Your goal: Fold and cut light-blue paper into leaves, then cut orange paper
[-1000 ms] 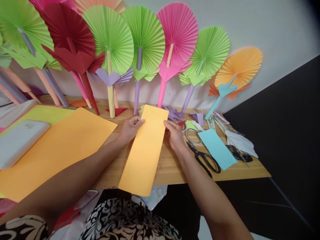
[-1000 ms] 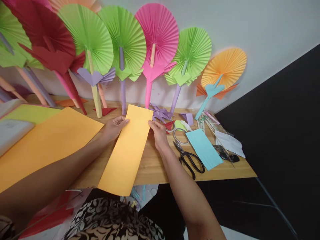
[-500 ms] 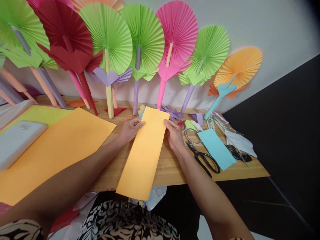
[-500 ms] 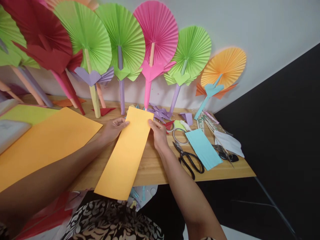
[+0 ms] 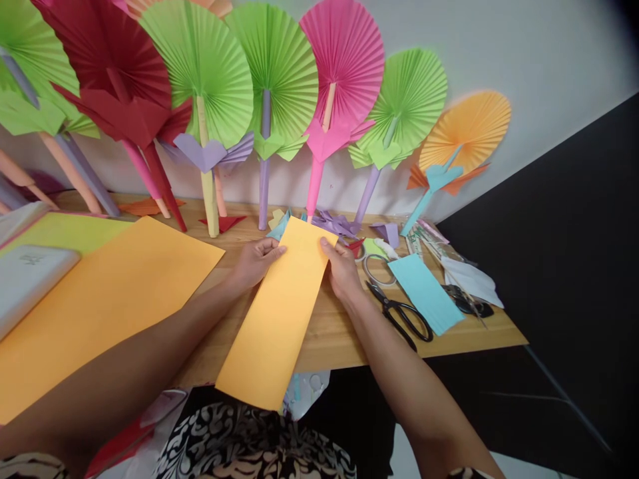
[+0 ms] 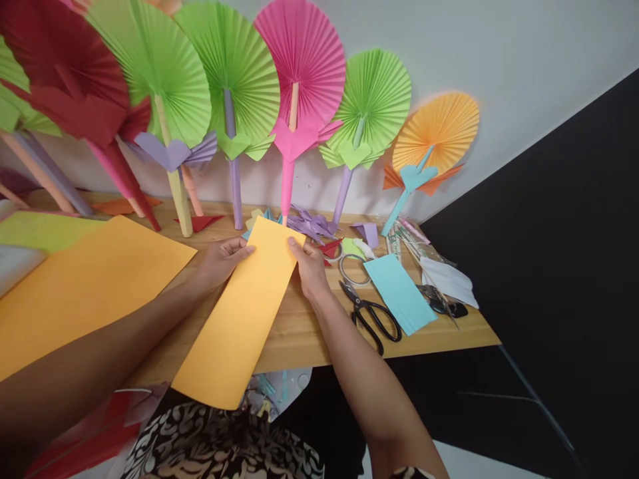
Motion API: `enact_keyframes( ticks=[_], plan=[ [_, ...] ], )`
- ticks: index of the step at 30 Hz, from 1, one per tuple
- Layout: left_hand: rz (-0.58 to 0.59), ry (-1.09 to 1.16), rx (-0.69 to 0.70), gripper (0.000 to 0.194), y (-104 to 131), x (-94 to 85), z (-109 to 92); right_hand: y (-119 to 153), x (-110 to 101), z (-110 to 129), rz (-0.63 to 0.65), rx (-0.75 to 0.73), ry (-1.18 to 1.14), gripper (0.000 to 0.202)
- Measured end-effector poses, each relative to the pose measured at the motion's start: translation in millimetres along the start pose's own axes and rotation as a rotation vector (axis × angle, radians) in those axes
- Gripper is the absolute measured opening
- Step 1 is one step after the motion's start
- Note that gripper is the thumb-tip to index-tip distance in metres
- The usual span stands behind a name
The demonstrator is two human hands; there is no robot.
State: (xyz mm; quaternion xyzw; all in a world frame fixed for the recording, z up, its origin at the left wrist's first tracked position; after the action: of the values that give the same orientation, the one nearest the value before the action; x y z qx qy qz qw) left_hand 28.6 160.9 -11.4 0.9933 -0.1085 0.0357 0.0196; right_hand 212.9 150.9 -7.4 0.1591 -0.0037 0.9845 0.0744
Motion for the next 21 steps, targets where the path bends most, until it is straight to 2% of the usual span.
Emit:
enact_keyframes(
  ticks=[5, 10, 12, 15, 18, 21],
  plan=[
    [0.004, -0.005, 0.011, 0.042, -0.9, -2.0, 1.4, -6.3, -11.1, 7.3, -0.079, -0.085, -0.042, 0.031],
    [-0.03, 0.012, 0.001, 0.039, 0.3, -6.0, -0.7, -14.8, -26.2, 13.8, -0.165, -0.09, -0.072, 0.036],
    [-0.033, 0.037, 0.007, 0.038, 0.0, -5.9, -1.3, -15.4, -25.3, 11.9, -0.13, -0.048, -0.066, 0.042],
    [-0.045, 0.083, 0.029, 0.038, -1.2, -5.2, -1.6, -11.7, -17.8, 5.2, 0.004, 0.047, -0.05, 0.048],
    [-0.061, 0.099, 0.054, 0.036, -1.8, -5.0, -2.4, -4.3, -10.4, -1.4, 0.149, 0.113, 0.061, 0.041],
    [-0.065, 0.099, 0.092, 0.035, -1.9, -5.2, -3.9, 1.8, -6.3, -3.7, 0.209, 0.111, 0.176, 0.036]
  ],
)
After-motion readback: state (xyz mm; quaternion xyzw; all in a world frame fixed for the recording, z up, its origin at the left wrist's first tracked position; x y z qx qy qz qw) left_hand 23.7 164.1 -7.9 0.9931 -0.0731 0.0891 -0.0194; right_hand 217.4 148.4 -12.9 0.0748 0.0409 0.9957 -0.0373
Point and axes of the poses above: each hand's wrist, its own y-axis away from the middle knuckle, its own x-axis out of the palm, z = x × y, the point moved 3 cm from there along -y, towards the middle knuckle, and after that the axes turned 1 degree about -z, right-handed, at the moved point
